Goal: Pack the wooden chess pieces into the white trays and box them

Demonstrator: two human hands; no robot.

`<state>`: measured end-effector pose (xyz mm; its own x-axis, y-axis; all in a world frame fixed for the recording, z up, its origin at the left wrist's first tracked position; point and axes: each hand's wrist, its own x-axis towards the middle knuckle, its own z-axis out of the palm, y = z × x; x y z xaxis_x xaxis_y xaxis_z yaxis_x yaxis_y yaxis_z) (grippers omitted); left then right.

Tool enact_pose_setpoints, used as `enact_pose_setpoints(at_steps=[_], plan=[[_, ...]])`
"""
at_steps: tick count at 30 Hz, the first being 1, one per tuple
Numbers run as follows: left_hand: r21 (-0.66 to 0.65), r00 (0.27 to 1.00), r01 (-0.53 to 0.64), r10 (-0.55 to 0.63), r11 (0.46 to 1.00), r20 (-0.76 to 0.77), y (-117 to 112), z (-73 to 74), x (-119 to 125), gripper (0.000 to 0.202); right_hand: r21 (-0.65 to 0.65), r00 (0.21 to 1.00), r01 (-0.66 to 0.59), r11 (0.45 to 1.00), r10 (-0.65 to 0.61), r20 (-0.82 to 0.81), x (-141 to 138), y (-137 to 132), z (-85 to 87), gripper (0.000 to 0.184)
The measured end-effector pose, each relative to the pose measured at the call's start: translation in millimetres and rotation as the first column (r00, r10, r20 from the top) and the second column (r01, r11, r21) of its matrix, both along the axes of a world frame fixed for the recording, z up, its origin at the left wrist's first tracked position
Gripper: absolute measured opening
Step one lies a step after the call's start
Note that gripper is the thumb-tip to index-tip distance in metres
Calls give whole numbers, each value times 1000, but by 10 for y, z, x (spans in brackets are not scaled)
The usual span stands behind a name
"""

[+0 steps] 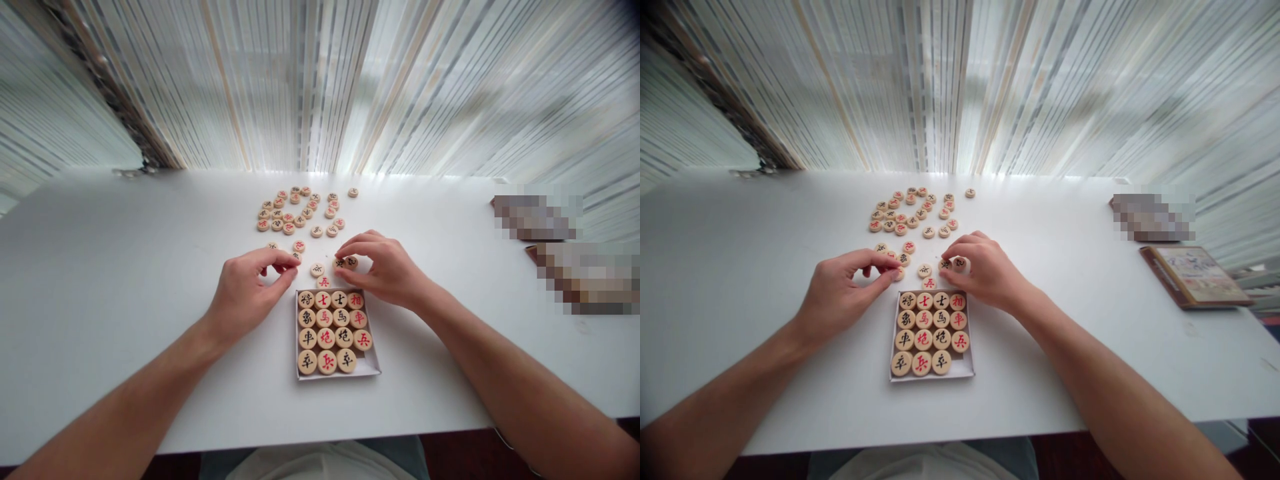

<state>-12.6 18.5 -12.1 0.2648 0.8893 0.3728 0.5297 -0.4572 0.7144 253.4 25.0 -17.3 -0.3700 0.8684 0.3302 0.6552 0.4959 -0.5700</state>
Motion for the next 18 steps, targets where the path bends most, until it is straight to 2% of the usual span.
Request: enact_pose_setpoints(at_steps=[3,6,8,11,15,18], plan=[[-30,999,12,-11,999,35,-42,53,24,9,4,994,8,1000,-7,-107,18,-123,44,15],[-131,993,63,-50,989,106,-127,110,56,12,-67,954,-50,997,27,-298,-14,-282,84,18],[-228,979,132,-91,965,180,-196,134,79,15,-122,910,-111,986,51,-412,-68,-377,110,19],[-366,941,247,-131,897,313,-288,148,112,18,-203,833,-207,957,64,-549,-171,-477,156,23],[-463,877,362,-128,809,462,-355,157,143,20,-255,776,-307,917,86,-625,-262,-538,204,23],[-465,872,377,-138,801,469,-378,175,164,16,-268,784,-316,910,92,-613,-272,-571,192,27]])
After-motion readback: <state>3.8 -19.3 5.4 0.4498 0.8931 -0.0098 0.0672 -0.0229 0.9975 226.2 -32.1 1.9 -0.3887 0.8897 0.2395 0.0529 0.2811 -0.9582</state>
